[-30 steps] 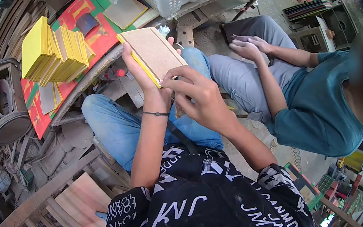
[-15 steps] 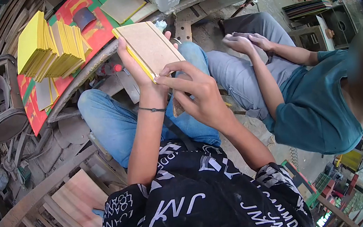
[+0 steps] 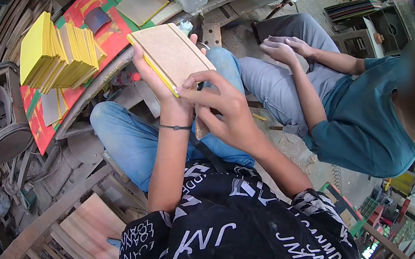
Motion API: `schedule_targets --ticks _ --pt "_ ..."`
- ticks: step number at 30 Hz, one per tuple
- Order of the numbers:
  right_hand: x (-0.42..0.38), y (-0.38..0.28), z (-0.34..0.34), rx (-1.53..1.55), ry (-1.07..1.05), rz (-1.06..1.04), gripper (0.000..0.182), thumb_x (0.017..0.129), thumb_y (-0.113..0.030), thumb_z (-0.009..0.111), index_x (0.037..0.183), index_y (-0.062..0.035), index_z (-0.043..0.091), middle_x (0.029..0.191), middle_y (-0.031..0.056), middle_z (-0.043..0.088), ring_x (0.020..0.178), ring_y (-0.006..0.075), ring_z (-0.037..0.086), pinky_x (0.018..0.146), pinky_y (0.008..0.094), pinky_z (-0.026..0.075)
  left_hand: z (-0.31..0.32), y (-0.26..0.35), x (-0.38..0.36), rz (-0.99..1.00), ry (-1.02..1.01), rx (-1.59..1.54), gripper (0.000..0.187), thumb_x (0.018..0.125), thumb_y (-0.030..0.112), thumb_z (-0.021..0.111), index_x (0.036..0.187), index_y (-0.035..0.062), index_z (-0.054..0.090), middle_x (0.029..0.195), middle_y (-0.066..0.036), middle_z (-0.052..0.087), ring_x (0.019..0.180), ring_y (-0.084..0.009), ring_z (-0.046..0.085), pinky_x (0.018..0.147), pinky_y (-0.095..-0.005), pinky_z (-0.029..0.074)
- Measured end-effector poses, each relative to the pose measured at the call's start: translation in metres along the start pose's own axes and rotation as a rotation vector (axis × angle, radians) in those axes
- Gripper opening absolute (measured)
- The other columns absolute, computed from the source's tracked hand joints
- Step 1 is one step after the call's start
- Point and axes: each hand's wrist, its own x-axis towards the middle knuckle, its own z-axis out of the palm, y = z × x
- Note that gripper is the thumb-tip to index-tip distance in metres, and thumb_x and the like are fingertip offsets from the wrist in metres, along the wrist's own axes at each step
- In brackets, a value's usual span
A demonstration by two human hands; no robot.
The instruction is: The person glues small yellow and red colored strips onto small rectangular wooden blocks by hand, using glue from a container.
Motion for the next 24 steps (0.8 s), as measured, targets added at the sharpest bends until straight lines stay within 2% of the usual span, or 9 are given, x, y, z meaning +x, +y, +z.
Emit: schedule_targets --ticks 4,6,9,15,22,24 --pt "-0.0013 -0.0061 -0.0002 -0.039 -0.006 0.013 0.034 0.075 0.010 0.057 0.105 -0.0015 0.070 0.111 0.0134 0.059 0.067 0.0141 0.064 0.067 0.0287 0.051 -0.0029 0.0000 -0.0019 -0.019 0.001 -0.020 0.075 0.086 0.065 0.046 0.133 0.0058 0.046 0.124 -0.017 0.054 0.112 -0.0435 0.055 0.085 -0.0610 0.051" --pt "-0.0011 -0.0047 -0.0019 -0.041 -0.049 0.022 0.033 0.073 0.009 0.059 0.104 0.0014 0.066 0.109 0.0161 0.057 0.083 0.0246 0.068 0.073 0.0338 0.053 -0.0053 -0.0009 -0.0014 -0.023 0.004 -0.015 0.075 0.086 0.065 0.046 0.133 0.0059 0.046 0.124 -0.018 0.054 0.112 -0.0433 0.055 0.085 -0.0607 0.051" --pt "0.0010 0.0031 -0.0025 -0.018 -0.026 -0.012 0.031 0.074 0.009 0.059 0.103 0.0014 0.066 0.108 0.0157 0.059 0.083 0.0247 0.068 0.072 0.0335 0.053 -0.0073 0.0002 0.0017 -0.028 0.003 -0.024 0.075 0.086 0.065 0.046 0.133 0.0061 0.046 0.124 -0.018 0.053 0.112 -0.0430 0.055 0.086 -0.0602 0.051" --pt "0.0083 -0.0008 -0.0009 0.018 -0.020 0.060 0.032 0.075 0.007 0.059 0.105 -0.0010 0.068 0.107 0.0152 0.059 0.078 0.0239 0.066 0.071 0.0329 0.052 -0.0017 0.0024 -0.0007 0.007 0.016 0.015 0.076 0.087 0.065 0.045 0.135 0.0061 0.045 0.126 -0.018 0.053 0.113 -0.0426 0.055 0.087 -0.0592 0.051" --pt "0.0034 -0.0010 0.0006 -0.027 -0.050 0.022 0.033 0.073 0.009 0.062 0.104 -0.0016 0.068 0.107 0.0153 0.059 0.075 0.0229 0.065 0.072 0.0332 0.053 -0.0039 0.0035 -0.0011 0.026 0.010 0.026 0.078 0.086 0.066 0.045 0.136 0.0060 0.044 0.127 -0.016 0.052 0.114 -0.0430 0.055 0.091 -0.0589 0.048" --pt "0.0019 -0.0046 0.0022 -0.069 -0.018 0.013 0.033 0.075 0.009 0.059 0.103 -0.0030 0.071 0.107 0.0123 0.062 0.064 0.0138 0.064 0.064 0.0280 0.051 -0.0049 0.0031 -0.0019 0.021 0.019 0.014 0.078 0.086 0.066 0.045 0.135 0.0057 0.044 0.126 -0.016 0.053 0.114 -0.0430 0.054 0.091 -0.0589 0.048"
